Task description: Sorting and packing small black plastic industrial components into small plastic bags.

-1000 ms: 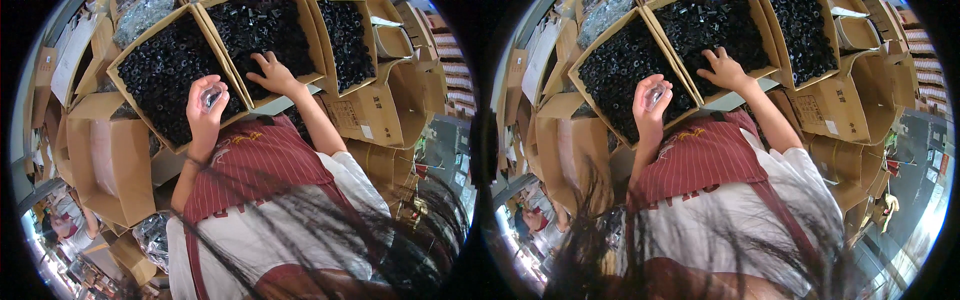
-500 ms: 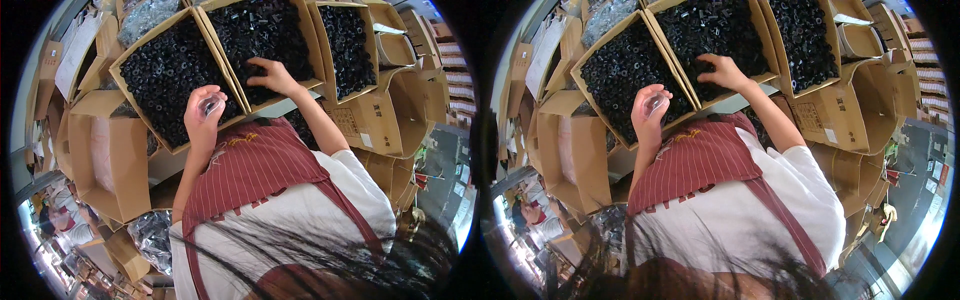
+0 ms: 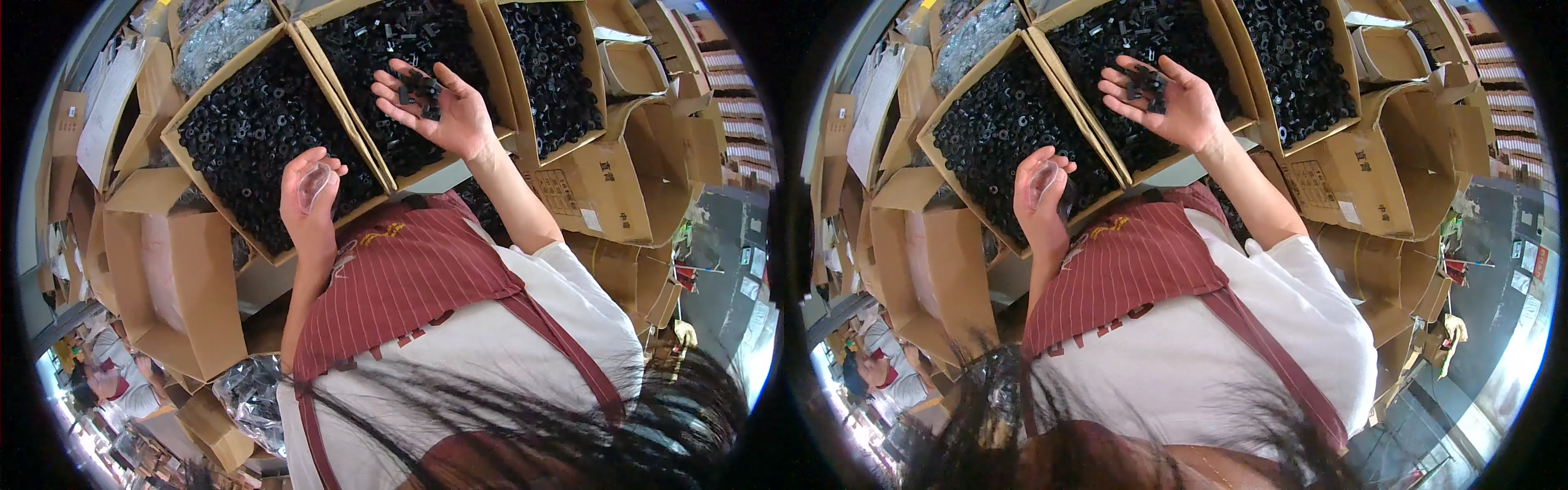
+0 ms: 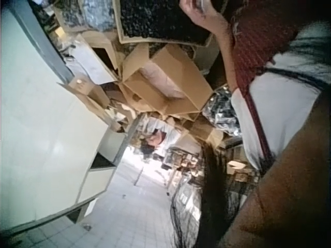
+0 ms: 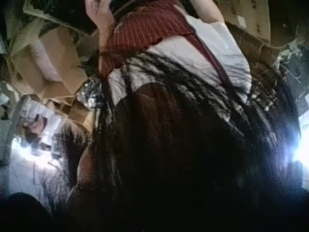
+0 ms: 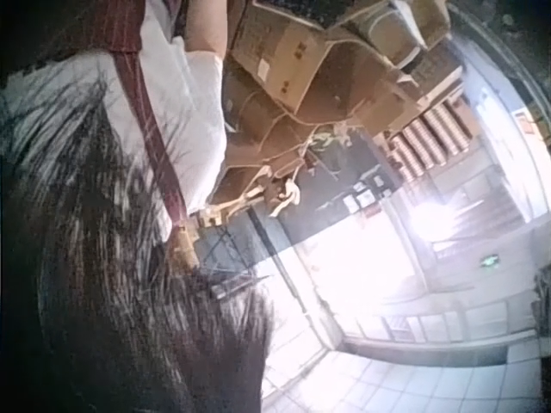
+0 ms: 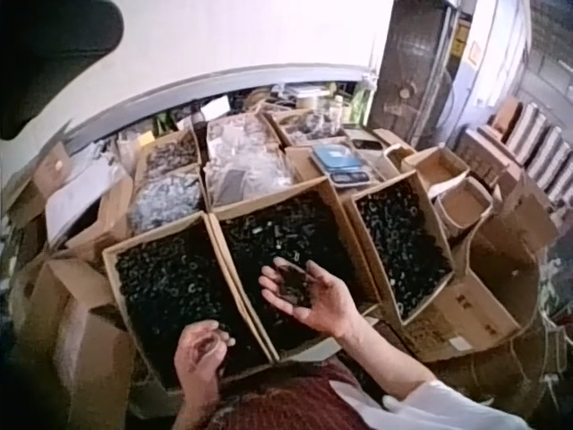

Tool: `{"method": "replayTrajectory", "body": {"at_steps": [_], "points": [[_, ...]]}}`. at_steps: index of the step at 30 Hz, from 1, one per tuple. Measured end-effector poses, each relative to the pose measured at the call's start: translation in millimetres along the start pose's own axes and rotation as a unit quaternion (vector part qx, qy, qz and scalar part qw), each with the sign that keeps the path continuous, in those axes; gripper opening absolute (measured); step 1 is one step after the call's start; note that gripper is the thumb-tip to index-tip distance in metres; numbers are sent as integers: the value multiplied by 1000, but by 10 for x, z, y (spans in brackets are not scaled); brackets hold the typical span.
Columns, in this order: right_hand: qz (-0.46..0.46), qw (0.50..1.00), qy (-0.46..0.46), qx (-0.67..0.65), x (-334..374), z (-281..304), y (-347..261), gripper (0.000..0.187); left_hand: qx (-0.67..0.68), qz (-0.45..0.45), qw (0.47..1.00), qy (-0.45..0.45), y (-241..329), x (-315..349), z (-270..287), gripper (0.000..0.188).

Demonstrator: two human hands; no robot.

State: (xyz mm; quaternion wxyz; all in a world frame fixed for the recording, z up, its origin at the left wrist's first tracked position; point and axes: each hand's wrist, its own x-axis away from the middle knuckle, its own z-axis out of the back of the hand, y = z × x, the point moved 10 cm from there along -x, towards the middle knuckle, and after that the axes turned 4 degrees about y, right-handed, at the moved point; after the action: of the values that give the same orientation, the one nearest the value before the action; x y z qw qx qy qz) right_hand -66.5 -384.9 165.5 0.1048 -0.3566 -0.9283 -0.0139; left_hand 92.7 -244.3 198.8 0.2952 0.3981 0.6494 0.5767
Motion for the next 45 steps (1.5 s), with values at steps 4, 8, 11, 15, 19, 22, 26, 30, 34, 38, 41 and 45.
{"method": "replayTrajectory", "body": {"at_steps": [4,8,11,15,19,22,26,30,34,38,41,45], "points": [[-3,1000,-28,10,52,-220,103,63,7,8,1000,1,-10,-12,33,35],[15,994,-36,100,62,-247,135,61,-2,6,1000,3,-29,-32,55,35],[-11,986,21,168,37,-84,177,58,6,7,1000,-7,-64,-40,45,34],[-71,955,62,282,-18,179,212,76,8,22,999,-25,-62,-25,20,28],[-64,947,38,314,-28,296,131,78,26,7,999,-17,-95,-33,60,26],[-109,955,-73,266,-19,121,270,81,26,4,999,-23,-99,-29,69,26],[-21,958,18,286,-20,175,153,70,10,14,1000,-18,-105,-22,87,30],[-16,982,-1,191,8,13,163,52,2,3,1000,-9,-102,-27,116,35],[-20,993,-46,110,6,-120,204,74,0,5,1000,-4,-115,-21,151,36],[-18,992,-79,92,4,-214,213,94,-12,1,1000,5,-76,-29,149,38],[-16,990,-89,104,-12,-233,234,96,-12,1,1000,9,-76,-20,170,38],[-16,992,-85,93,-4,-242,242,95,-9,0,1000,6,-82,-28,170,38]]}}
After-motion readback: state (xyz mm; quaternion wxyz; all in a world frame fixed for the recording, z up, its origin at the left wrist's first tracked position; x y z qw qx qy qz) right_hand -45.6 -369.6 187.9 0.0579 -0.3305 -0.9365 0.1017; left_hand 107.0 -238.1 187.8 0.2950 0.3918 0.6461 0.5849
